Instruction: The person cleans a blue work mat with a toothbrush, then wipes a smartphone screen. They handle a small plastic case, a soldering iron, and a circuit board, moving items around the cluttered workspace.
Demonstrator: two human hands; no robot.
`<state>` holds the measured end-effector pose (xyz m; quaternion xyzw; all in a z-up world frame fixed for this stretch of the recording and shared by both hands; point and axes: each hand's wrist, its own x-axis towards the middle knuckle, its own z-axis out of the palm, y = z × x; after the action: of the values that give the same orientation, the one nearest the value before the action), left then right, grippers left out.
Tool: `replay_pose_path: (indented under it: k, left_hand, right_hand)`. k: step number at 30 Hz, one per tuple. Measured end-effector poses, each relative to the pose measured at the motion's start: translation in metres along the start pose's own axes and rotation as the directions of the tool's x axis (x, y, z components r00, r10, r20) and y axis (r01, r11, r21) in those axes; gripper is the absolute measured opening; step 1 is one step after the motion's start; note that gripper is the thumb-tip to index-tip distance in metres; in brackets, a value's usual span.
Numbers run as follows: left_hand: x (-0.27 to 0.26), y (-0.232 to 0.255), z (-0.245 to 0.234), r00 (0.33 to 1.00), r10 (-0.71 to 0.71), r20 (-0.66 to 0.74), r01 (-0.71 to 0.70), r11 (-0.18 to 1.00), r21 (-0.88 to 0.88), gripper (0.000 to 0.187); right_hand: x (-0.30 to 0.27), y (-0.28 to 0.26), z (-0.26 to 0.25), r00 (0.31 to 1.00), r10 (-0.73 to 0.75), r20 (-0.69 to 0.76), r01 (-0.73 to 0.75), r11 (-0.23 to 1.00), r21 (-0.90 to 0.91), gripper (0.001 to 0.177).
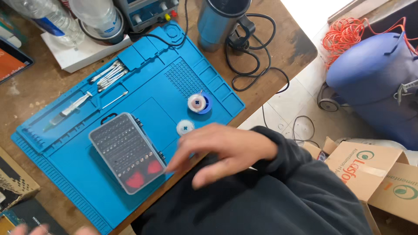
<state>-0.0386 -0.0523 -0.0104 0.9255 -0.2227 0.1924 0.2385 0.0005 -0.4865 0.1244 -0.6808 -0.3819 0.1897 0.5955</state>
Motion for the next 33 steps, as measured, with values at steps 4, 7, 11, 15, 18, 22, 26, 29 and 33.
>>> replay_pose_path:
  k: [4,7,11,15,18,22,26,29,33]
  left_hand:
    - [0.048,0.064,0.021,0.999,0.048,-0.004,-0.048,0.997,-0.064,0.043]
    - [0.075,0.103,0.033,1.0,0.02,0.024,-0.016,0.986,-0.167,0.03]
    - [0.085,0.124,0.036,0.997,-0.07,0.039,0.077,0.973,-0.216,0.021]
    - [0.097,0.134,0.037,0.996,-0.049,0.079,0.065,0.974,-0.215,0.018]
    - [0.106,0.14,0.042,0.994,-0.044,0.103,0.065,0.976,-0.206,0.017]
    - [0.13,0.148,0.043,0.981,0.09,0.17,-0.04,0.961,-0.274,0.015]
    - [0.155,0.168,0.05,0.964,0.219,0.148,-0.145,0.906,-0.398,0.012]
    - [0.163,0.171,0.07,0.93,0.327,0.167,-0.201,0.834,-0.514,0.027]
    - [0.173,0.196,0.081,0.887,0.261,0.382,-0.036,0.862,-0.506,0.06]
  right_hand:
    - [-0.084,0.019,-0.045,0.737,0.054,-0.673,-0.484,0.738,-0.471,0.013]
    - [-0.129,0.039,-0.092,0.549,-0.031,-0.835,-0.779,0.344,-0.525,0.022]
    - [-0.157,0.082,-0.132,0.53,0.136,-0.837,-0.847,0.031,-0.531,0.037]
    - [-0.165,0.094,-0.149,0.537,0.218,-0.815,-0.841,0.063,-0.538,0.053]
    - [-0.167,0.106,-0.158,0.592,0.139,-0.794,-0.804,0.033,-0.594,0.051]
    - [-0.167,0.115,-0.164,0.62,0.05,-0.783,-0.782,-0.047,-0.622,0.044]
    - [-0.17,0.061,-0.143,0.554,0.037,-0.832,-0.832,-0.015,-0.554,0.056]
    - [-0.164,0.005,-0.108,0.553,0.073,-0.83,-0.829,0.145,-0.539,0.055]
    - [-0.126,-0.018,-0.076,0.767,0.105,-0.633,-0.592,0.495,-0.636,0.048]
